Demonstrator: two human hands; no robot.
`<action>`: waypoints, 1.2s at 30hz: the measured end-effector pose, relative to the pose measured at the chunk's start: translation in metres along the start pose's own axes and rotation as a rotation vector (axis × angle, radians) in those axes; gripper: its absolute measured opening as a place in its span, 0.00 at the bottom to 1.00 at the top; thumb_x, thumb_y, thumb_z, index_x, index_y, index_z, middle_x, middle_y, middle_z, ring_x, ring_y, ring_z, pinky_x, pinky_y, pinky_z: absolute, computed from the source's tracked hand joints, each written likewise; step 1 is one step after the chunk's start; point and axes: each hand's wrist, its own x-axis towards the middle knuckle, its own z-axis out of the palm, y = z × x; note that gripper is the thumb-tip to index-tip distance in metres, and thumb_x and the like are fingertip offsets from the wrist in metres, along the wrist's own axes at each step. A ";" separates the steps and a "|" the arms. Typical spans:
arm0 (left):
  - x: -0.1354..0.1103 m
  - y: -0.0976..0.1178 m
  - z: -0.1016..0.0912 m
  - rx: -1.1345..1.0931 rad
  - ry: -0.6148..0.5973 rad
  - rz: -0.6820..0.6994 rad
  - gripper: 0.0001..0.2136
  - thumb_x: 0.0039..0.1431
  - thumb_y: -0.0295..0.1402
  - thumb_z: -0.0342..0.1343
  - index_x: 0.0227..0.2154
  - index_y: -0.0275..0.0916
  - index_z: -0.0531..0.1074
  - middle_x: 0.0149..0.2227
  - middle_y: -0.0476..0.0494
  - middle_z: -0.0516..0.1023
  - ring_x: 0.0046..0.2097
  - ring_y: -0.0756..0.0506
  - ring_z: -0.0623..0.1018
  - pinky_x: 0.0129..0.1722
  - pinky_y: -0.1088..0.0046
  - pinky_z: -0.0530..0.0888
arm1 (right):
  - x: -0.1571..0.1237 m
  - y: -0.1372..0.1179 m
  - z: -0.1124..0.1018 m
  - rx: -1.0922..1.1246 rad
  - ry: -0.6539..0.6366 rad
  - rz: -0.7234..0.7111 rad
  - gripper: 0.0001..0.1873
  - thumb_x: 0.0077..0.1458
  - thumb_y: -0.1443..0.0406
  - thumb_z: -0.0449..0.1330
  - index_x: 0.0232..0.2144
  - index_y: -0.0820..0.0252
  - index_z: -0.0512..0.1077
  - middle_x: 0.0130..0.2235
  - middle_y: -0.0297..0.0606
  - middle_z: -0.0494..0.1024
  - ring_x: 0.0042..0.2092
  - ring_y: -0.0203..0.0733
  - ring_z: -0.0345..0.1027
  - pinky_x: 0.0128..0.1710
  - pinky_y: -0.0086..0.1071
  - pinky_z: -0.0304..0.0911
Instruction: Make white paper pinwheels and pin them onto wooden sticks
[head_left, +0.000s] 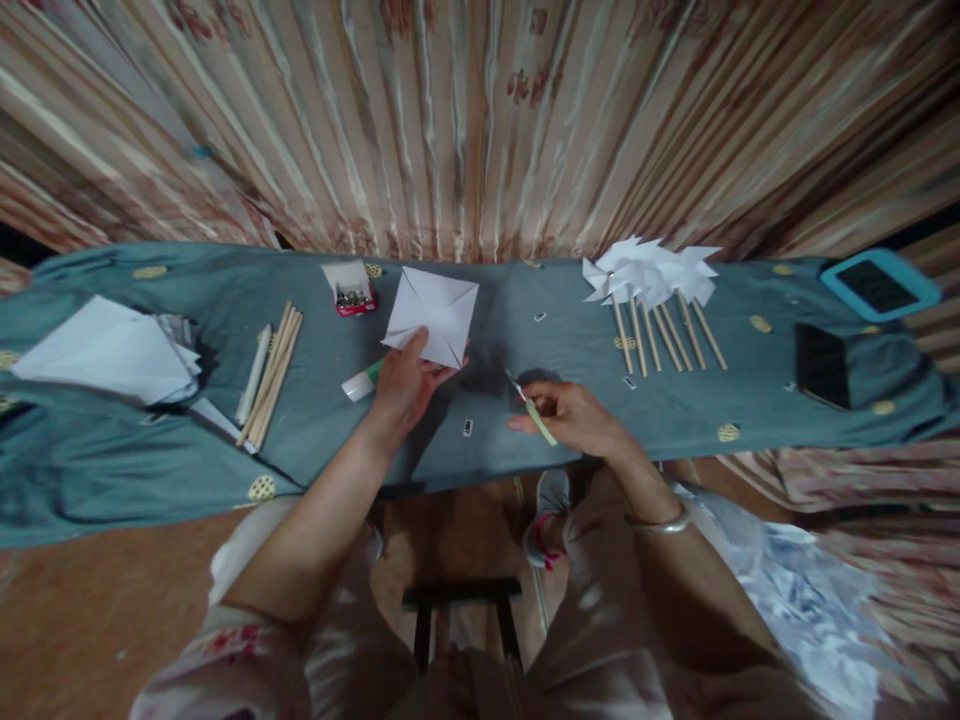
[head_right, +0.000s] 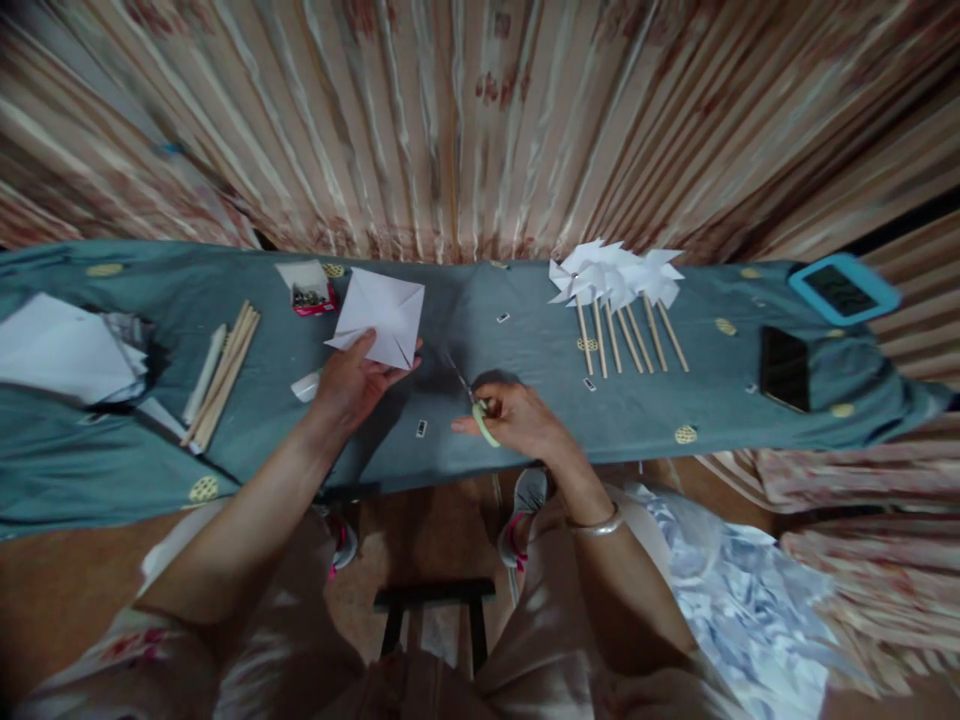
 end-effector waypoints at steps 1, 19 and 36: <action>-0.002 -0.002 0.000 0.012 -0.005 -0.006 0.11 0.65 0.27 0.48 0.47 0.39 0.71 0.34 0.46 0.83 0.38 0.44 0.83 0.49 0.57 0.78 | -0.003 0.000 -0.003 -0.134 0.081 0.020 0.24 0.46 0.48 0.68 0.37 0.61 0.76 0.20 0.29 0.71 0.22 0.34 0.62 0.22 0.28 0.51; -0.044 -0.036 0.005 0.032 -0.087 -0.433 0.09 0.66 0.26 0.48 0.41 0.29 0.73 0.37 0.33 0.82 0.41 0.42 0.84 0.49 0.64 0.79 | -0.007 -0.018 -0.012 -0.830 0.306 0.299 0.28 0.59 0.50 0.59 0.52 0.66 0.69 0.42 0.56 0.81 0.47 0.59 0.76 0.42 0.38 0.64; -0.074 -0.042 -0.038 0.408 -0.415 -0.318 0.14 0.60 0.39 0.58 0.42 0.34 0.76 0.35 0.40 0.82 0.27 0.48 0.81 0.29 0.73 0.78 | 0.001 -0.013 -0.007 -0.879 0.325 0.219 0.16 0.63 0.59 0.55 0.46 0.64 0.74 0.44 0.55 0.80 0.48 0.55 0.74 0.46 0.40 0.64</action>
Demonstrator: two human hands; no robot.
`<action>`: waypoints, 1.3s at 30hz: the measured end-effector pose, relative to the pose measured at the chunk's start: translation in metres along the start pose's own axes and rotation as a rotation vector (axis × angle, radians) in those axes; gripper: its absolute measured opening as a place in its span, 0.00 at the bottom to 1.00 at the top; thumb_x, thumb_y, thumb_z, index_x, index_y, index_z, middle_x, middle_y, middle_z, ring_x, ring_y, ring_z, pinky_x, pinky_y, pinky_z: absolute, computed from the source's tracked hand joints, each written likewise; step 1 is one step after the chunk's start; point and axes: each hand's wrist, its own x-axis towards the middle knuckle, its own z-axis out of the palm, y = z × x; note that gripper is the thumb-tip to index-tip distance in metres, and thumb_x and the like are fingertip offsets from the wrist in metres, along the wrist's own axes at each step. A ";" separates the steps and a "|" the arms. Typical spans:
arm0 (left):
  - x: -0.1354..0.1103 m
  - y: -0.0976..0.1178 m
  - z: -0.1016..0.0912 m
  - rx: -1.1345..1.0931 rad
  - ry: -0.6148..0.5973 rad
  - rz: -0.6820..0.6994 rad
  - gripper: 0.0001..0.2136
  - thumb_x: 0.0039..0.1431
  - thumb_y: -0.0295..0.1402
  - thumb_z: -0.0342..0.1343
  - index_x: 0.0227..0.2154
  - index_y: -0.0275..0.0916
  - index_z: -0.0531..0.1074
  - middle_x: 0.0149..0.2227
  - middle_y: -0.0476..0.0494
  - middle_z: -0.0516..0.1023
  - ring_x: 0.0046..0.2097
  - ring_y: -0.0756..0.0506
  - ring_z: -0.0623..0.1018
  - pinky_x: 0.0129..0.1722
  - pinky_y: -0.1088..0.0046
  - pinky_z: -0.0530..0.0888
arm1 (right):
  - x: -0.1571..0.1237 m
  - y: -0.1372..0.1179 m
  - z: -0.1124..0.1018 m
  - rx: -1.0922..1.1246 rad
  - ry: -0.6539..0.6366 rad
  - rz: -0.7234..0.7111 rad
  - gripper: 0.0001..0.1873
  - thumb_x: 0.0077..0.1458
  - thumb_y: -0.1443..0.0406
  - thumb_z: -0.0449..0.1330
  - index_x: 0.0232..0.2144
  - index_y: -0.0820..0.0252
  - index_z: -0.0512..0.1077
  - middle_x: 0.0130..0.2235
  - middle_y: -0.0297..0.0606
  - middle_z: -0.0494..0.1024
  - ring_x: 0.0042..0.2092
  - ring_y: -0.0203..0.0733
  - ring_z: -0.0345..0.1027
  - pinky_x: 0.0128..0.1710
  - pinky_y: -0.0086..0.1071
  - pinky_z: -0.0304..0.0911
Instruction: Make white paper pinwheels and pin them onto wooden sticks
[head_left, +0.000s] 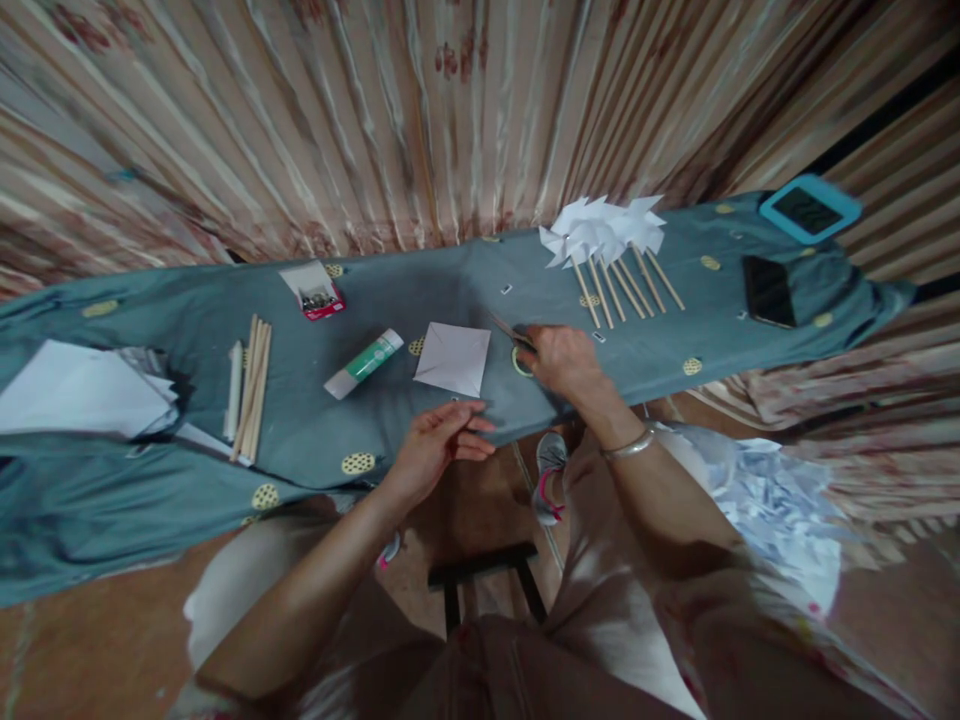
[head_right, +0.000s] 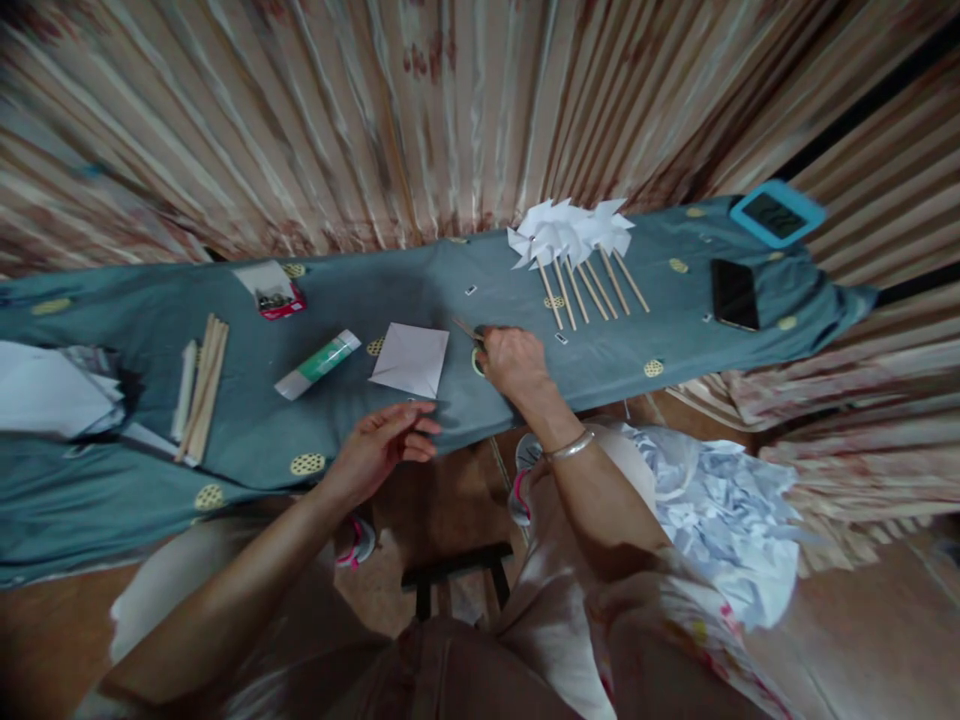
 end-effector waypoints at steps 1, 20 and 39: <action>0.001 0.001 -0.004 0.134 0.059 0.131 0.14 0.60 0.41 0.58 0.41 0.35 0.76 0.33 0.42 0.82 0.26 0.49 0.79 0.30 0.72 0.77 | 0.001 0.000 0.001 0.018 0.030 -0.002 0.16 0.63 0.60 0.54 0.45 0.65 0.75 0.43 0.56 0.80 0.48 0.55 0.74 0.46 0.41 0.64; 0.033 0.015 -0.047 1.588 0.229 0.705 0.15 0.65 0.29 0.46 0.48 0.36 0.75 0.50 0.35 0.76 0.50 0.37 0.71 0.49 0.57 0.71 | 0.036 -0.059 0.030 0.436 0.117 -0.345 0.08 0.57 0.70 0.57 0.36 0.66 0.77 0.40 0.46 0.78 0.44 0.46 0.70 0.48 0.36 0.61; 0.007 0.021 -0.072 1.628 0.326 0.714 0.13 0.66 0.34 0.48 0.39 0.38 0.79 0.41 0.37 0.80 0.44 0.37 0.74 0.44 0.56 0.72 | 0.039 -0.059 0.028 0.444 0.084 -0.291 0.10 0.56 0.72 0.56 0.35 0.64 0.77 0.39 0.45 0.79 0.42 0.44 0.72 0.45 0.33 0.62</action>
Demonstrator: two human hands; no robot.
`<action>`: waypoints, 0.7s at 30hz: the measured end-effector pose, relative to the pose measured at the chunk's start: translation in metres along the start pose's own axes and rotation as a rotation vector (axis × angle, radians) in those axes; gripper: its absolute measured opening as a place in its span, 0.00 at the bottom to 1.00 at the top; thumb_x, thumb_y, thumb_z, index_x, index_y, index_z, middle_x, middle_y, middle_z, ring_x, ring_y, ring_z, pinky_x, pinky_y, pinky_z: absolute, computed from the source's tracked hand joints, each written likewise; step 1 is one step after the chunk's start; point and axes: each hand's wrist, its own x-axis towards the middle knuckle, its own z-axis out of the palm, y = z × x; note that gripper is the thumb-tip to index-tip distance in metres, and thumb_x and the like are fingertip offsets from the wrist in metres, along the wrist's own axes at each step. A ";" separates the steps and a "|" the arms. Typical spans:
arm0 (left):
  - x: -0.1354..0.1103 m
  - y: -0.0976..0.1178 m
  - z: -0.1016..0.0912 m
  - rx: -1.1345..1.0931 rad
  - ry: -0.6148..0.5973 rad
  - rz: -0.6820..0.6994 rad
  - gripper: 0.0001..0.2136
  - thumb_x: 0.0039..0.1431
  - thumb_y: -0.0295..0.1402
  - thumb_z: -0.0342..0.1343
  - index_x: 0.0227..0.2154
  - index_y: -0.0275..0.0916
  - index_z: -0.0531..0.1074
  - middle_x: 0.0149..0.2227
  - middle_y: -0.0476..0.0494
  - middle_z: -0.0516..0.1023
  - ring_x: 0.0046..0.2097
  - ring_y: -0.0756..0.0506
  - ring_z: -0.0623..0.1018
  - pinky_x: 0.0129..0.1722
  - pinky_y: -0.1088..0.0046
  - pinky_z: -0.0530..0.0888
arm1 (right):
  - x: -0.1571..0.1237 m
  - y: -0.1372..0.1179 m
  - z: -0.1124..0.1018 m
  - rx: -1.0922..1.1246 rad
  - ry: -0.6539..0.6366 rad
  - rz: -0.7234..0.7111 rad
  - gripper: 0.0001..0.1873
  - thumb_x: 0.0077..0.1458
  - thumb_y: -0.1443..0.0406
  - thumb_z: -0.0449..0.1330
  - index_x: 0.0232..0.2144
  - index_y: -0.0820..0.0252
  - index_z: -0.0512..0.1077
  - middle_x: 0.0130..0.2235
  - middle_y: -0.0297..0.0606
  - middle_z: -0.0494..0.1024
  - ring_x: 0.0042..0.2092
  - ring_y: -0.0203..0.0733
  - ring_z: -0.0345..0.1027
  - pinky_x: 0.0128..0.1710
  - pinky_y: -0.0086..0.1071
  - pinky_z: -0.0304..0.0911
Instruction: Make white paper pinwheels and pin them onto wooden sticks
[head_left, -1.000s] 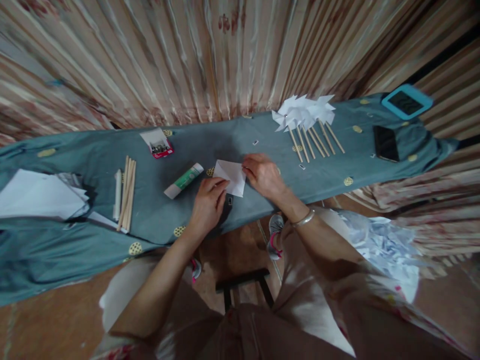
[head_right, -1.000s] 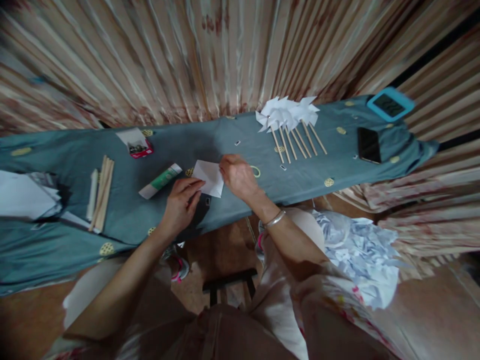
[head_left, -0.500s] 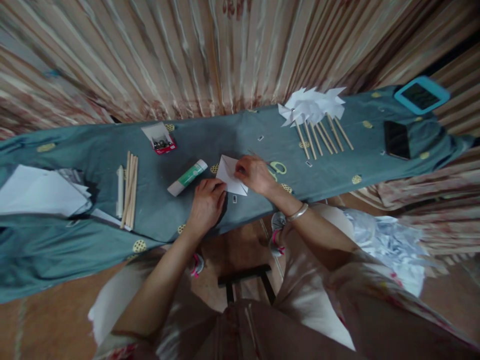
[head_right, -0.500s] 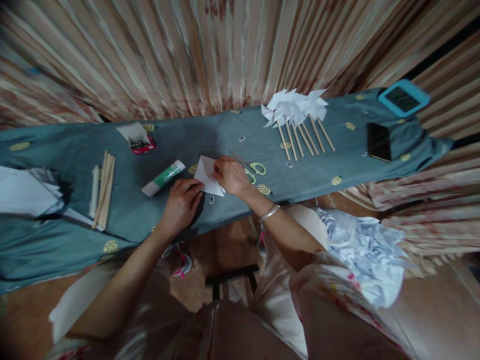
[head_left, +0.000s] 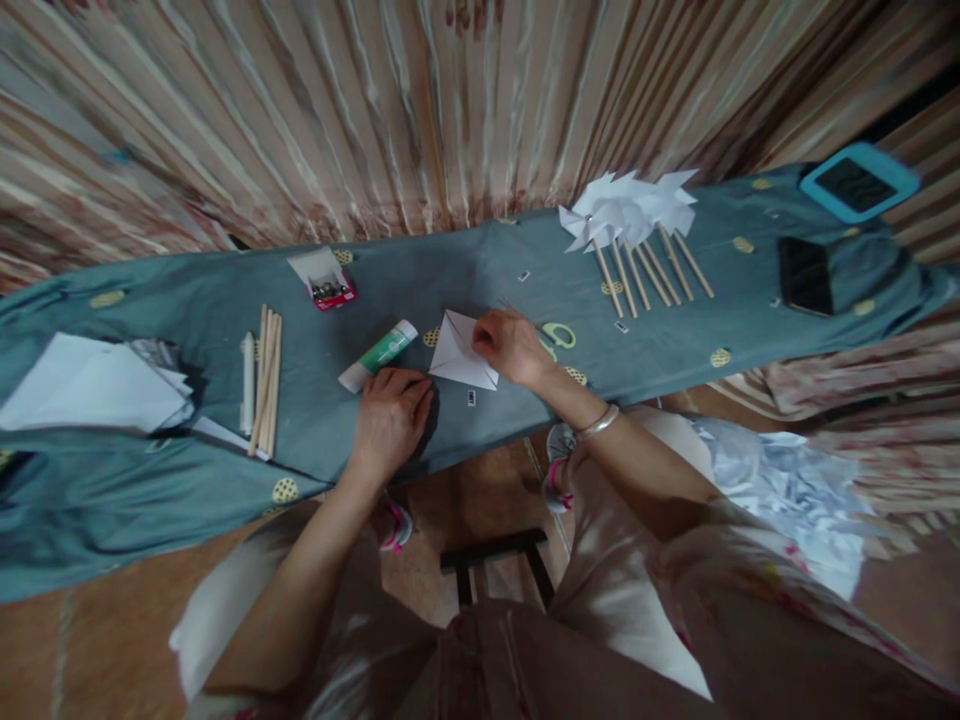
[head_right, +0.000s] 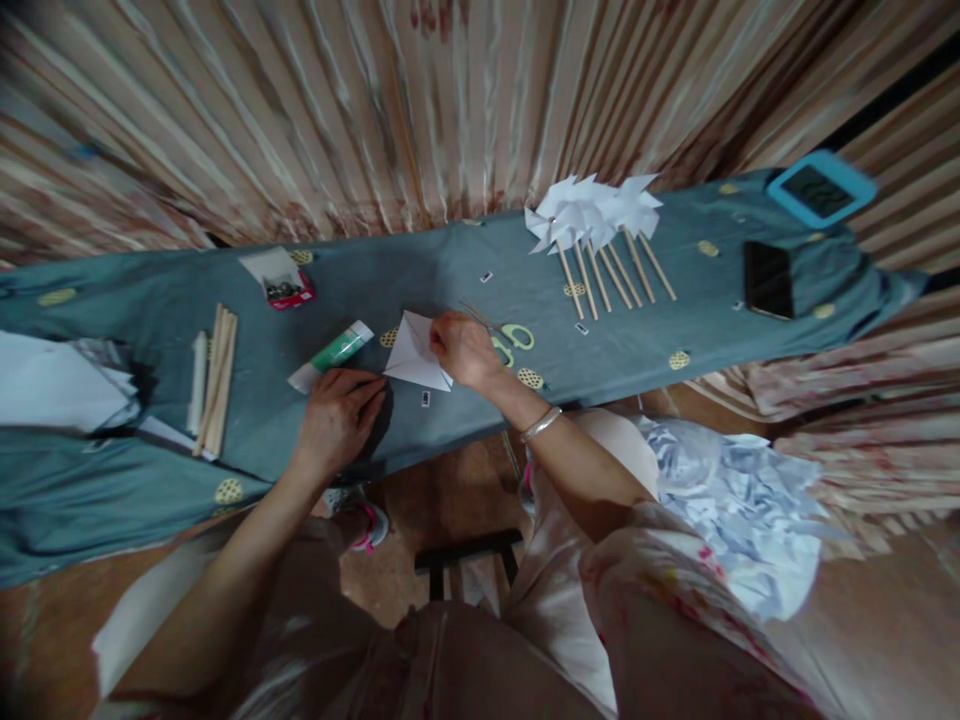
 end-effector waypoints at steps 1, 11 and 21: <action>0.000 -0.001 -0.003 -0.030 0.013 -0.003 0.13 0.66 0.35 0.48 0.38 0.39 0.79 0.40 0.38 0.80 0.44 0.38 0.75 0.45 0.57 0.72 | 0.000 0.000 0.000 -0.007 -0.004 -0.002 0.10 0.56 0.72 0.55 0.35 0.65 0.77 0.39 0.45 0.79 0.42 0.44 0.72 0.45 0.33 0.62; -0.009 -0.040 -0.028 0.053 0.213 -0.231 0.20 0.60 0.38 0.55 0.53 0.35 0.71 0.52 0.33 0.74 0.53 0.33 0.72 0.53 0.55 0.70 | 0.000 0.000 -0.002 -0.024 -0.032 -0.022 0.12 0.57 0.73 0.53 0.36 0.65 0.77 0.40 0.46 0.80 0.42 0.44 0.73 0.44 0.33 0.63; 0.003 -0.029 -0.028 -0.476 0.257 -0.531 0.20 0.54 0.45 0.57 0.43 0.36 0.77 0.39 0.40 0.78 0.40 0.41 0.76 0.43 0.65 0.72 | -0.006 -0.015 0.002 0.424 0.165 -0.033 0.07 0.57 0.65 0.59 0.34 0.61 0.76 0.36 0.40 0.80 0.35 0.39 0.72 0.41 0.33 0.65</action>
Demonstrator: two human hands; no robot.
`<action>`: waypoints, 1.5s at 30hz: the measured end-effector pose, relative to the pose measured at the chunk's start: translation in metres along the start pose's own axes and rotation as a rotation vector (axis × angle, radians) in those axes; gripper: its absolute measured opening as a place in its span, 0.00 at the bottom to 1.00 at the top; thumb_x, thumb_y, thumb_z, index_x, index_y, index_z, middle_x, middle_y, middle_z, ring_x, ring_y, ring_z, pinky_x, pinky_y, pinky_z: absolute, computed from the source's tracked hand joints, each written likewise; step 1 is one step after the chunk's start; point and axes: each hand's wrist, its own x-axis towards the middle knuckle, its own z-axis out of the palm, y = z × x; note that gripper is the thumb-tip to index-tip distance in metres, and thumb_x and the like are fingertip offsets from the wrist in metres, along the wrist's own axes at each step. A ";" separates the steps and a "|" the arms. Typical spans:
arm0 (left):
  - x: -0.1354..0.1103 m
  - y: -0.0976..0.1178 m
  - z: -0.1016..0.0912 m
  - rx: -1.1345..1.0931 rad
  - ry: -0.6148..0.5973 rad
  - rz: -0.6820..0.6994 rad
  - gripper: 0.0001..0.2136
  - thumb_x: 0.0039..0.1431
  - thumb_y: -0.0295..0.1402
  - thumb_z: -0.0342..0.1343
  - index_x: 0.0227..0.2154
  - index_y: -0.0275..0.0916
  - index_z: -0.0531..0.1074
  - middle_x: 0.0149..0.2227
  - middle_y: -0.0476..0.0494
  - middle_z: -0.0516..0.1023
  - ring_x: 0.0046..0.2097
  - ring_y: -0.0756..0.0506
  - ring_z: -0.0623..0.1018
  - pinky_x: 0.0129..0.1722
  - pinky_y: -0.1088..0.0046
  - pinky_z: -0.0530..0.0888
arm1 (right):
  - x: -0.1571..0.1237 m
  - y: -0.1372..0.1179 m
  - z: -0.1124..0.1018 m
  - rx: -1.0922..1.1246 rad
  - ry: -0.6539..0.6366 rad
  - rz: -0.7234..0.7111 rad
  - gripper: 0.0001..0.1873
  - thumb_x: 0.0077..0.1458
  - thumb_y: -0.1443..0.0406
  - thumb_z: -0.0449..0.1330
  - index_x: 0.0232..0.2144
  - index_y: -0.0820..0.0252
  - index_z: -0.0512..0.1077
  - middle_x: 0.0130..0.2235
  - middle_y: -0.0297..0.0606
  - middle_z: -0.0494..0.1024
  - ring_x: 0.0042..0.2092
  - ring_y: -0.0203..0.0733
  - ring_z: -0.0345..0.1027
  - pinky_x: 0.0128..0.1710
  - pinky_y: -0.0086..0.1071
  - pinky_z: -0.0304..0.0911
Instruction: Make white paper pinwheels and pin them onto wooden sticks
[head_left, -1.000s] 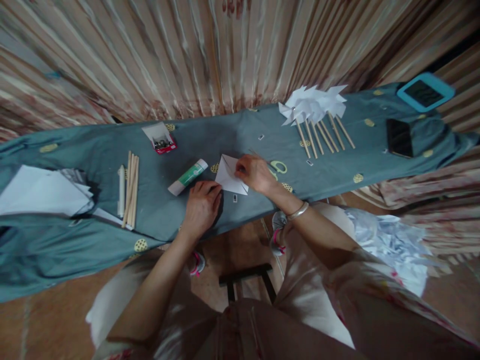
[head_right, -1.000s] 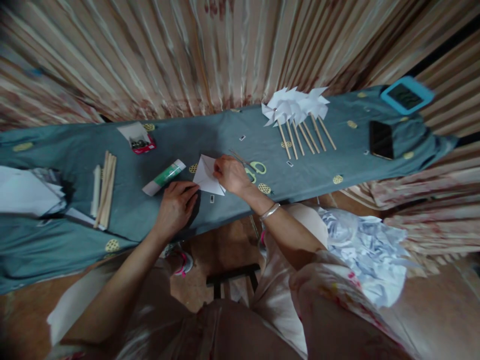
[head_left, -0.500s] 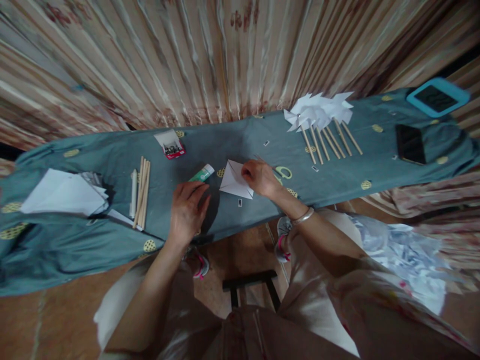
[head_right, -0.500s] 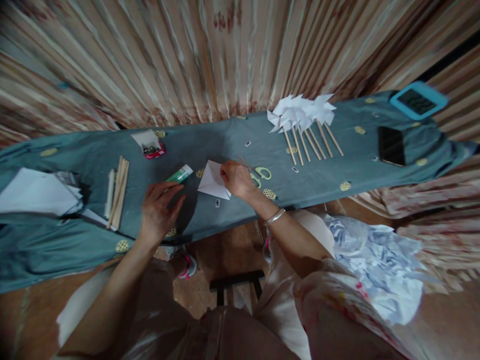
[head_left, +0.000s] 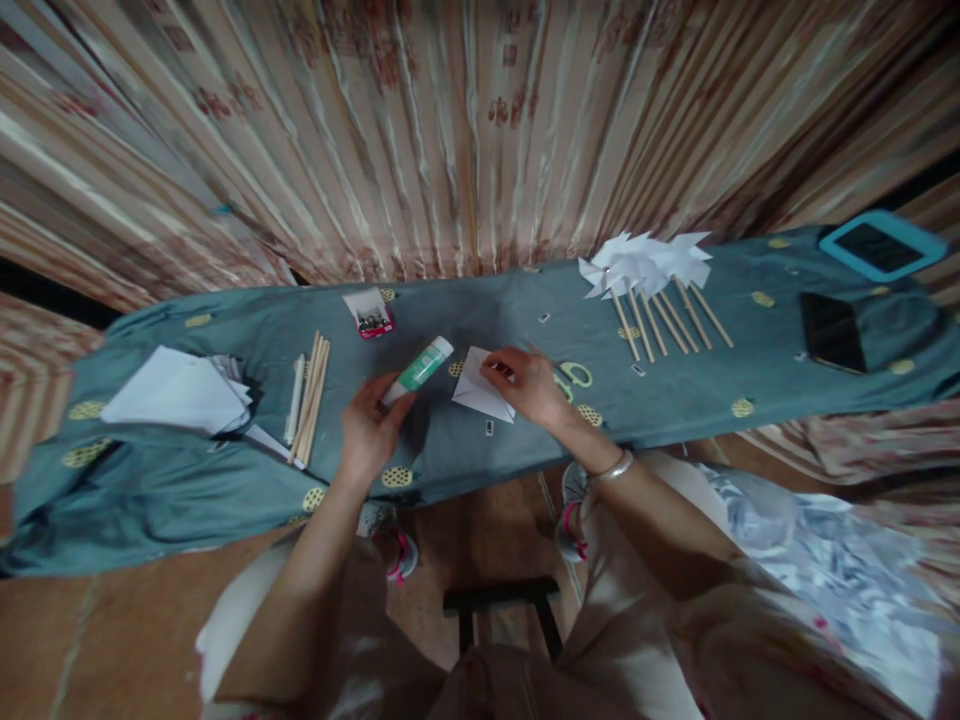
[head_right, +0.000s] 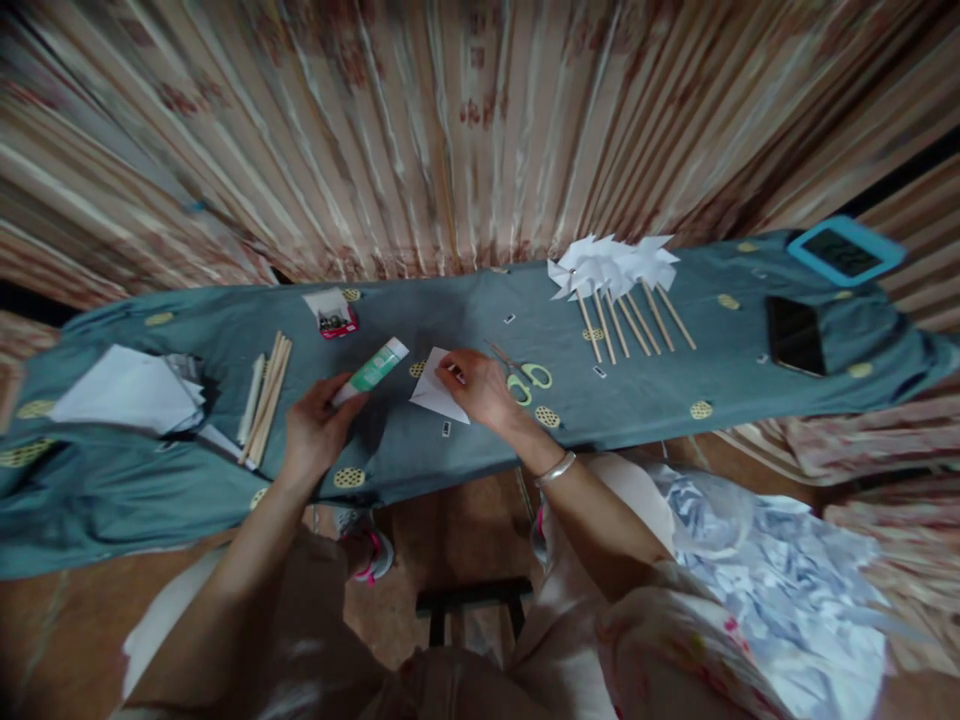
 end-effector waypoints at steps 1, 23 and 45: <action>-0.002 0.006 0.004 -0.113 -0.007 -0.045 0.21 0.52 0.46 0.59 0.43 0.35 0.77 0.38 0.42 0.79 0.39 0.42 0.76 0.41 0.67 0.72 | 0.000 -0.004 0.003 0.123 -0.005 0.038 0.07 0.56 0.62 0.60 0.33 0.61 0.76 0.35 0.39 0.80 0.33 0.37 0.71 0.38 0.32 0.66; 0.007 -0.002 0.030 0.232 -0.167 0.326 0.17 0.59 0.34 0.56 0.51 0.40 0.74 0.50 0.37 0.78 0.53 0.38 0.75 0.56 0.53 0.71 | 0.007 -0.005 -0.026 1.128 0.154 0.596 0.22 0.38 0.52 0.74 0.24 0.59 0.70 0.21 0.28 0.73 0.22 0.29 0.67 0.21 0.22 0.62; -0.036 0.020 0.087 0.393 -0.331 0.612 0.25 0.66 0.41 0.52 0.61 0.35 0.63 0.68 0.25 0.55 0.70 0.26 0.52 0.64 0.40 0.60 | -0.018 0.022 -0.009 0.153 0.131 0.246 0.18 0.51 0.49 0.64 0.33 0.56 0.67 0.28 0.32 0.75 0.30 0.38 0.68 0.32 0.32 0.62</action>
